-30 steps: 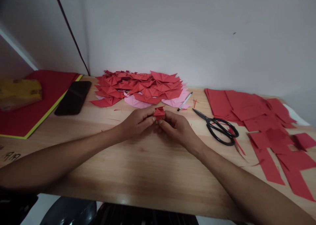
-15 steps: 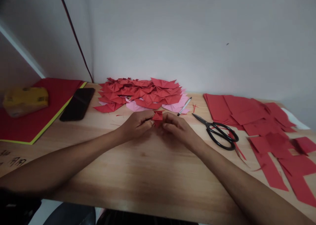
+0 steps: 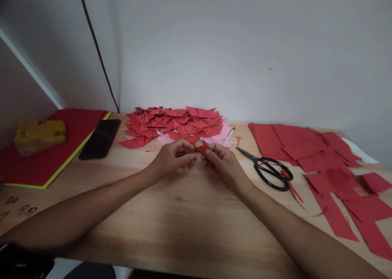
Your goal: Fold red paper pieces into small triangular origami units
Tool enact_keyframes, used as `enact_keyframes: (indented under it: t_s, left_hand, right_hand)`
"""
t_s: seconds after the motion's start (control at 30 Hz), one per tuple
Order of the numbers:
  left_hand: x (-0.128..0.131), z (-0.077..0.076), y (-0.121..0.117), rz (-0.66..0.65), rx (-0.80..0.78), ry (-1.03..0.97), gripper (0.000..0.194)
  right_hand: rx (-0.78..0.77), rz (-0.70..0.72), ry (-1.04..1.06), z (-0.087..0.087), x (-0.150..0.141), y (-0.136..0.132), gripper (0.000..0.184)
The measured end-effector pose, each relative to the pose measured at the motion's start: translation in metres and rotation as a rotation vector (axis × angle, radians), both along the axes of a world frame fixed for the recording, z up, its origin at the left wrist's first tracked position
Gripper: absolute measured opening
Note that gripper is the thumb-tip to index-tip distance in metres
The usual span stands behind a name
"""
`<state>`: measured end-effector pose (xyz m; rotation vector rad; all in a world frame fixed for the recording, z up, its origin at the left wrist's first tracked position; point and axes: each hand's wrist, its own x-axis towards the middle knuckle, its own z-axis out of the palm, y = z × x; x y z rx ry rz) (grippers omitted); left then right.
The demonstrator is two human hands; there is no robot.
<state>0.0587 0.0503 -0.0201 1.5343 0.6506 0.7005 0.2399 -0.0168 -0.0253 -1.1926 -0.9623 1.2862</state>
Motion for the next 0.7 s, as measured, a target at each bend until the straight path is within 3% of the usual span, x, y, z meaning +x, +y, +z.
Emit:
enact_keyframes:
  t_s: [0.5, 0.7]
  left_hand:
    - [0.0052, 0.0097, -0.0076, 0.095, -0.062, -0.057, 0.004]
    - [0.0068, 0.0079, -0.0082, 0.134, -0.085, -0.061, 0.016]
  right_hand:
    - [-0.01, 0.027, 0.032, 0.0022, -0.0026, -0.0002, 0.029]
    - [-0.008, 0.019, 0.046, 0.0018, -0.0024, 0.0005, 0.03]
